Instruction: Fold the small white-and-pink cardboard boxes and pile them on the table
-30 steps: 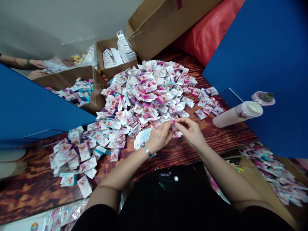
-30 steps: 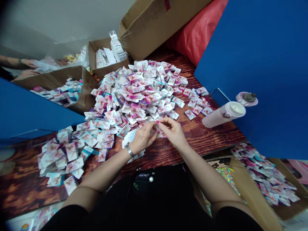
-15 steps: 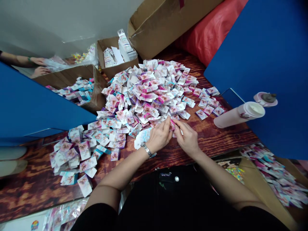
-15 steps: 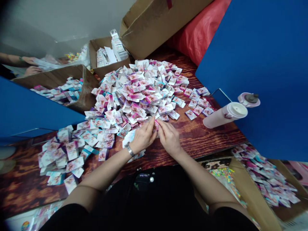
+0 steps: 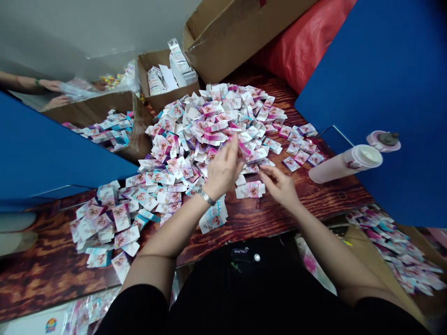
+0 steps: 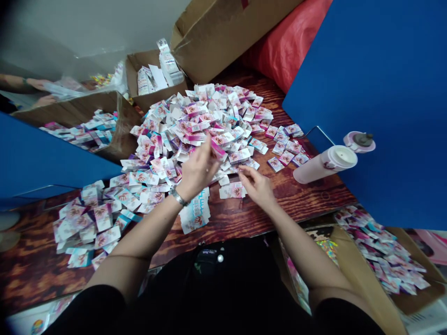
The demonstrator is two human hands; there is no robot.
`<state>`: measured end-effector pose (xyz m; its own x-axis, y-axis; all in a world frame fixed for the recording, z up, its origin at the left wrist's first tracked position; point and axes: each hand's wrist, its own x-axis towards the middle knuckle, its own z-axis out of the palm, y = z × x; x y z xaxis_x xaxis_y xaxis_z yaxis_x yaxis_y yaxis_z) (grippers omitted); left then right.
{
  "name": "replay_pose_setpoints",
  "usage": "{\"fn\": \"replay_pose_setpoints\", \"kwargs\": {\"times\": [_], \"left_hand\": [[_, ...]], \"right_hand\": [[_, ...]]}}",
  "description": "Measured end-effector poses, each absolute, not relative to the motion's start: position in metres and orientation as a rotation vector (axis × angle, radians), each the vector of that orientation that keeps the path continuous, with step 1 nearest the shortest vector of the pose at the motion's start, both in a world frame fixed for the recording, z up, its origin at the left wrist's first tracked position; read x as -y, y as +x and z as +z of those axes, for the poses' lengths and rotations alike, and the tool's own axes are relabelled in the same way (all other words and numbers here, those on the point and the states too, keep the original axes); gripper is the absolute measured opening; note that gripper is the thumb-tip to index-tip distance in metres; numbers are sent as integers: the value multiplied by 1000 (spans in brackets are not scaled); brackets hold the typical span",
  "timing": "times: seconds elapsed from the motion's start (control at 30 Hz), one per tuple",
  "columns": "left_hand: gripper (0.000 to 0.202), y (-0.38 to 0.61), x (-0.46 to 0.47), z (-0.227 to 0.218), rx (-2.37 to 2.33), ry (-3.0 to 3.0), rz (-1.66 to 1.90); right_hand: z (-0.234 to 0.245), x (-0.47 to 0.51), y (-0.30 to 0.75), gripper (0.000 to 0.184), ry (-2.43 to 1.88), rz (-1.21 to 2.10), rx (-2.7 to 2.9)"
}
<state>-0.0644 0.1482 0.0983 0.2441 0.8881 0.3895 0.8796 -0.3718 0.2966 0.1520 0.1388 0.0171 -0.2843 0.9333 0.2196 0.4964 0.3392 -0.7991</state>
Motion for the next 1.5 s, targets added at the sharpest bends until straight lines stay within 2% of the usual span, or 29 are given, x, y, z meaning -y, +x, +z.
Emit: {"fn": "replay_pose_setpoints", "kwargs": {"times": [0.1, 0.17, 0.3, 0.43, 0.67, 0.8, 0.87, 1.0, 1.17, 1.37, 1.5], "left_hand": [[89, -71, -163, 126, -1830, 2390, 1137], [85, -69, -159, 123, -1735, 2463, 1138], [61, -54, -132, 72, -1398, 2644, 923], [51, -46, -111, 22, -1320, 2662, 692], [57, -56, -116, 9, -1415, 2643, 428], [64, -52, -110, 6, -1377, 2686, 272], [67, -47, -105, 6, -1389, 2693, 205], [68, -37, -101, 12, -1456, 2685, 176], [58, -37, -104, 23, -1506, 2636, 266], [52, -47, -105, 39, -1525, 2642, 296], [47, -49, -104, 47, -1551, 2677, 293]], "right_hand": [[2, -150, 166, 44, -1423, 617, 2295], [-6, -149, 168, 51, -1508, 470, 2523], [-11, -139, 165, 52, -1620, 314, 2634], [-15, -134, 163, 47, -1644, 335, 2558], [-29, -135, 168, 43, -1547, 492, 2336], [-19, -131, 171, 27, -1580, 357, 2359], [-8, -130, 170, 26, -1509, 336, 2360], [18, -129, 165, 23, -1380, 565, 2157], [39, -130, 158, 24, -1400, 818, 1966], [48, -135, 154, 37, -1320, 936, 2100], [49, -140, 154, 36, -1287, 1071, 2080]]}}
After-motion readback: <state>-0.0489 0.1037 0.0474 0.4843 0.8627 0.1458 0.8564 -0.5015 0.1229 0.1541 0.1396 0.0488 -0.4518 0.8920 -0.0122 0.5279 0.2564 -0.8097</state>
